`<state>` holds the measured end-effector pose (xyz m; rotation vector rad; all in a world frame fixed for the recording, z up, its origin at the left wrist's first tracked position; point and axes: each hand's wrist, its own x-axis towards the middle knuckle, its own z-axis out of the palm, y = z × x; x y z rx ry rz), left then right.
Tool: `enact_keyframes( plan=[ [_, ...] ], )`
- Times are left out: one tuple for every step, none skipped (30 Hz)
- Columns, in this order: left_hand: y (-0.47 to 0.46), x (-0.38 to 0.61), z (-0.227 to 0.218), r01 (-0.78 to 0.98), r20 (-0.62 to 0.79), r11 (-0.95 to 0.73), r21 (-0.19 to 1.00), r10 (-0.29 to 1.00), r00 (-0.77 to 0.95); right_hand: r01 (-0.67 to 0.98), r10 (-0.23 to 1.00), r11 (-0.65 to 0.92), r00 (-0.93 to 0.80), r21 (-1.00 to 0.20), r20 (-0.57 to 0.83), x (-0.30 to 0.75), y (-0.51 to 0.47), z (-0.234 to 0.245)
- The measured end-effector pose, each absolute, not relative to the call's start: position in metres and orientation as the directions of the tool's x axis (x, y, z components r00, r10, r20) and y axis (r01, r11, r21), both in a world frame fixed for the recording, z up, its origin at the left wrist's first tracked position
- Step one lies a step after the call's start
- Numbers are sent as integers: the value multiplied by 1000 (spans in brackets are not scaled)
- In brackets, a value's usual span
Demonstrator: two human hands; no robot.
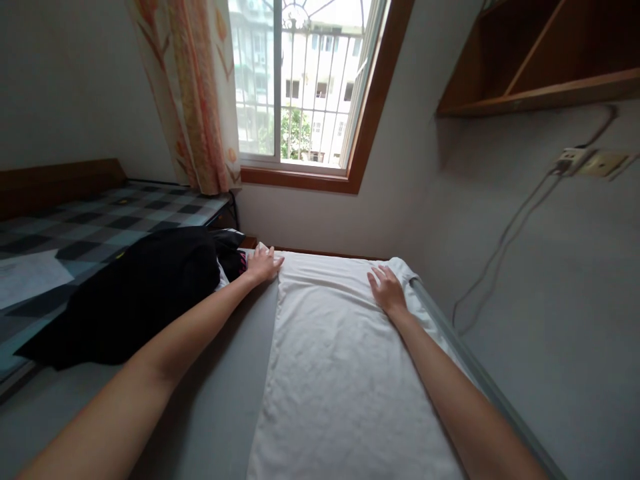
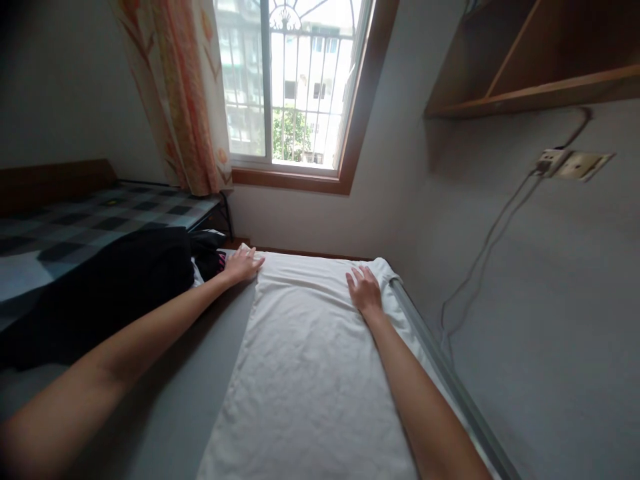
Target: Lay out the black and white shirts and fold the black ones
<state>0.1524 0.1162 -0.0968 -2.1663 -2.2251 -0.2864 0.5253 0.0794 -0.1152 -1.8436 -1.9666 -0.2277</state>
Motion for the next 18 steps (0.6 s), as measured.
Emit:
enact_keyframes(
  plan=[
    [115,149,-97,993,92,31,110,995,-41,983,915,70,4,-168,403,525,71,-115],
    [114,146,-98,994,56,43,100,997,-49,986,925,42,23,-162,379,524,62,-115],
    [112,144,-98,995,36,55,88,998,-59,988,938,20,34,-152,346,523,54,-115],
    [110,144,-99,995,34,69,76,997,-72,990,949,3,42,-142,311,522,46,-115],
    [108,145,-98,994,46,90,67,995,-93,991,959,-10,47,-133,278,521,39,-116],
    [104,148,-98,992,69,109,59,991,-113,992,968,-19,49,-125,248,520,33,-116],
    [98,153,-97,992,95,114,53,988,-118,993,974,-24,50,-119,220,519,27,-117],
    [91,159,-96,994,126,98,48,987,-103,993,980,-32,54,-116,194,518,23,-117],
    [81,167,-95,997,160,58,42,985,-64,992,984,-46,65,-115,167,518,19,-117],
    [69,175,-95,999,187,-2,36,982,-4,991,987,-64,80,-116,140,518,17,-117],
    [56,183,-96,997,200,-69,32,978,61,990,989,-83,96,-116,115,518,16,-117],
    [42,191,-97,991,199,-129,34,973,120,988,989,-99,110,-116,94,519,16,-117],
    [28,197,-99,983,179,-178,39,969,169,987,989,-113,123,-113,81,519,17,-117],
    [15,202,-102,975,151,-214,49,967,205,986,988,-123,131,-108,76,520,19,-117],
    [4,205,-105,968,125,-241,63,965,232,986,987,-129,137,-103,78,520,21,-118],
    [-4,206,-108,964,104,-255,78,964,247,986,986,-132,141,-99,84,520,23,-118],
    [-10,207,-110,961,89,-261,92,963,253,986,986,-134,143,-95,91,520,26,-117],
    [-12,206,-111,960,76,-261,104,964,254,987,985,-133,142,-93,95,520,28,-116]
  ],
)
